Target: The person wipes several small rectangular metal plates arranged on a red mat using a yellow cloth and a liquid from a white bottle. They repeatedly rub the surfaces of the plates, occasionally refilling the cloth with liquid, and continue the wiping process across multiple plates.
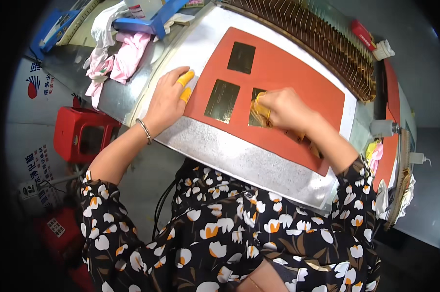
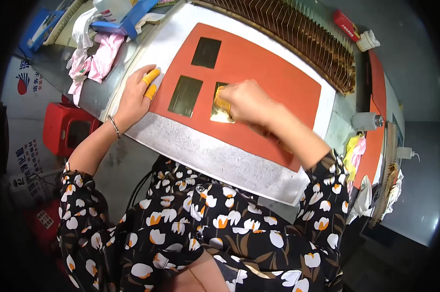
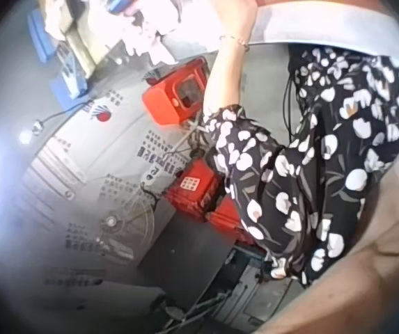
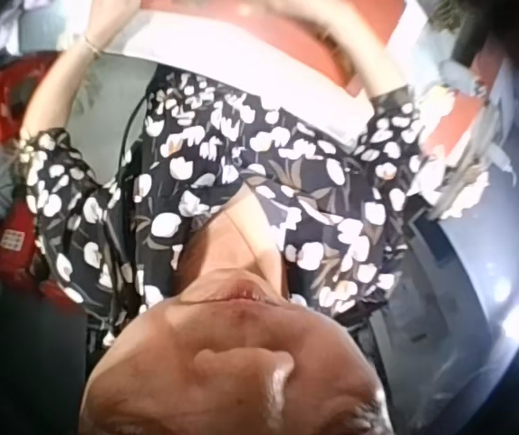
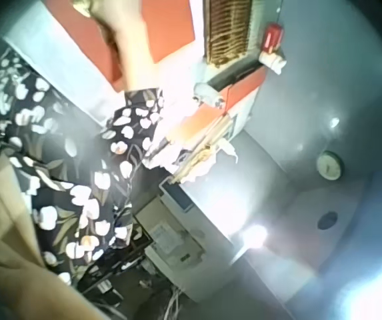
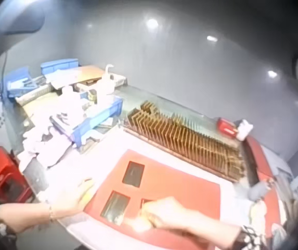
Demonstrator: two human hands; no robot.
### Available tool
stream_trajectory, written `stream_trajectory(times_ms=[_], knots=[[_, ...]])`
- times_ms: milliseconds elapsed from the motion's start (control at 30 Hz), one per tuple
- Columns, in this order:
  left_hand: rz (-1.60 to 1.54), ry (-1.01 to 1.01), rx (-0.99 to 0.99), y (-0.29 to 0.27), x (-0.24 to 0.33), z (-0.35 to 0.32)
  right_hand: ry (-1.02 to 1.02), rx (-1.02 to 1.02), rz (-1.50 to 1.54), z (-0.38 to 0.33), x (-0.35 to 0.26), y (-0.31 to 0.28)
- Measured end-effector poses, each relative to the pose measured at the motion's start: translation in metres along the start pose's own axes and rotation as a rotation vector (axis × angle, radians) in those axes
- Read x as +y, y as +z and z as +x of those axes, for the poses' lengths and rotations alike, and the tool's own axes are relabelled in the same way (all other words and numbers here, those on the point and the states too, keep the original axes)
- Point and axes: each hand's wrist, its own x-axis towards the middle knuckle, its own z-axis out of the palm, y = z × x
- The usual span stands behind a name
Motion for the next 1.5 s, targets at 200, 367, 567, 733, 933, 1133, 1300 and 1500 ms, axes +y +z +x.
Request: stream_trajectory(times_ms=[200,367,567,733,933,1133,1300,1500], knots=[[0.038,0.003,-0.017,0.0,0.001,-0.001,0.026,0.027,0.024,-0.002,-0.004,-0.002],[0.011,0.007,-0.001,-0.001,0.0,-0.001,0.01,0.023,0.107,-0.004,-0.027,0.006],[0.038,0.016,-0.011,-0.002,0.001,-0.001,0.138,0.011,0.078,-0.003,-0.023,0.005],[0.027,0.041,0.032,0.002,0.0,-0.002,0.027,0.065,0.12,-0.004,-0.028,0.008],[0.029,0.028,0.026,0.0,0.001,0.0,-0.05,0.047,0.131,-0.005,-0.028,0.009],[0.01,0.046,0.024,0.003,0.002,-0.005,-0.063,-0.026,0.158,-0.029,-0.021,0.01],[0.007,0.03,0.013,0.001,0.002,-0.001,0.017,0.001,0.157,-0.029,-0.009,-0.002],[0.008,0.037,0.002,0.0,0.001,-0.002,0.02,0.018,0.094,-0.034,-0.01,0.002]])
